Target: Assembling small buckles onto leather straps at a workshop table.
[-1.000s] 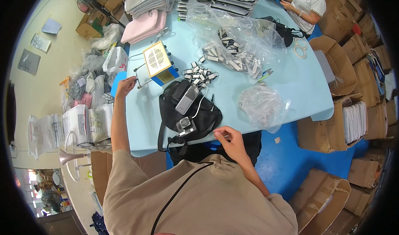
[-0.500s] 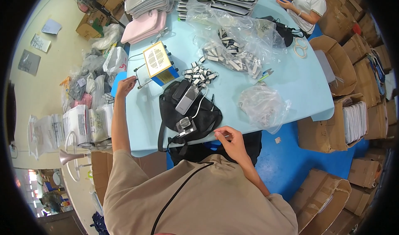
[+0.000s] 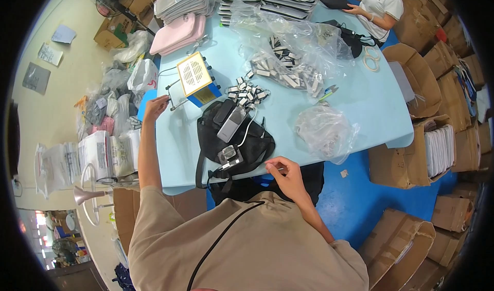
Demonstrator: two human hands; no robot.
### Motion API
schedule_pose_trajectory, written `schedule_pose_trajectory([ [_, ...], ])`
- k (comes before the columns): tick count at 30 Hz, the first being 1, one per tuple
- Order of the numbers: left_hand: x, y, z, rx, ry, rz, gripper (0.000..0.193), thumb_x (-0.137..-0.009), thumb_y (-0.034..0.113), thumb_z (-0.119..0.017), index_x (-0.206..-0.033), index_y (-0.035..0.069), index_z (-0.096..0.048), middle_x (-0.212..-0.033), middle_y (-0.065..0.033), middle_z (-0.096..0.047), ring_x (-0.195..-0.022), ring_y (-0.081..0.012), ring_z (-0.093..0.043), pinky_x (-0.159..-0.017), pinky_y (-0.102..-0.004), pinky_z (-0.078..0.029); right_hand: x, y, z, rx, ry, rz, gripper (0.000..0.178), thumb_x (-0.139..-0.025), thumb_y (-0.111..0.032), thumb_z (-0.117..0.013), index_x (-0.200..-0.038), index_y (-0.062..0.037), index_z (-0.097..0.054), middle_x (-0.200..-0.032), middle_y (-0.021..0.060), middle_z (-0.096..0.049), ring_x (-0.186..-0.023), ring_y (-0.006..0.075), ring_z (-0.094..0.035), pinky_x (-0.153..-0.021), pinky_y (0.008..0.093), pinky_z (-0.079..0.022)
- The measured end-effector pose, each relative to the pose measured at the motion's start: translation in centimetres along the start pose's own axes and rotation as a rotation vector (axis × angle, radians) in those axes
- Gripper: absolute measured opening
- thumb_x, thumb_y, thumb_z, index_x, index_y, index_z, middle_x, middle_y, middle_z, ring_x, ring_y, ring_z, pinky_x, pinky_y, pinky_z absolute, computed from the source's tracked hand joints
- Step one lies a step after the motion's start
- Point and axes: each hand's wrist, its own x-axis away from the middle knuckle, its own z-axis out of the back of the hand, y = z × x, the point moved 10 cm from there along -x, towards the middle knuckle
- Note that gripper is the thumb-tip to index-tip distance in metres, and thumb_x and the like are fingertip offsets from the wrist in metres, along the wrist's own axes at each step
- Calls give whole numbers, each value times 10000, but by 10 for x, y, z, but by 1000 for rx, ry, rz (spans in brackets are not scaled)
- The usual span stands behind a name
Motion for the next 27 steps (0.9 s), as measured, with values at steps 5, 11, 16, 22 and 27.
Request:
schedule_pose_trajectory([
  [5,5,-1,-1,-43,-61,36,262,-892,-19,-756,-1131,-112,-703,-954,-113,-730,-819,-152,-698,-789,-237,-626,0,0,-1,6,-7,0,143,-1002,-99,-664,-1067,23,-701,-919,52,-705,-854,103,-659,-774,243,-528],
  [11,4,2,-3,-20,-56,-13,287,-900,-13,-750,-1164,-110,-689,-961,-118,-730,-813,-156,-700,-797,-249,-627,1,-1,0,5,2,-3,142,-1002,-101,-665,-1069,18,-704,-912,47,-703,-853,99,-660,-772,242,-527],
  [16,12,4,2,-65,-79,-17,316,-892,14,-769,-1172,-106,-687,-978,-121,-736,-810,-141,-698,-786,-237,-619,2,-2,-1,-7,1,-1,152,-1001,-107,-671,-1076,22,-703,-916,47,-704,-854,97,-659,-770,240,-527],
  [22,65,39,12,-259,61,-179,342,-892,93,-798,-1189,-49,-708,-973,-102,-758,-834,-111,-694,-737,-209,-581,2,2,4,-10,11,-12,148,-1003,-102,-667,-1069,27,-699,-922,54,-706,-853,104,-660,-774,244,-529],
  [27,166,76,-12,-163,75,-324,337,-912,155,-797,-1204,4,-722,-977,-48,-743,-835,-86,-674,-775,-218,-547,0,5,-6,-22,-11,5,160,-987,-127,-680,-1059,10,-719,-905,34,-719,-838,95,-672,-741,248,-517],
])
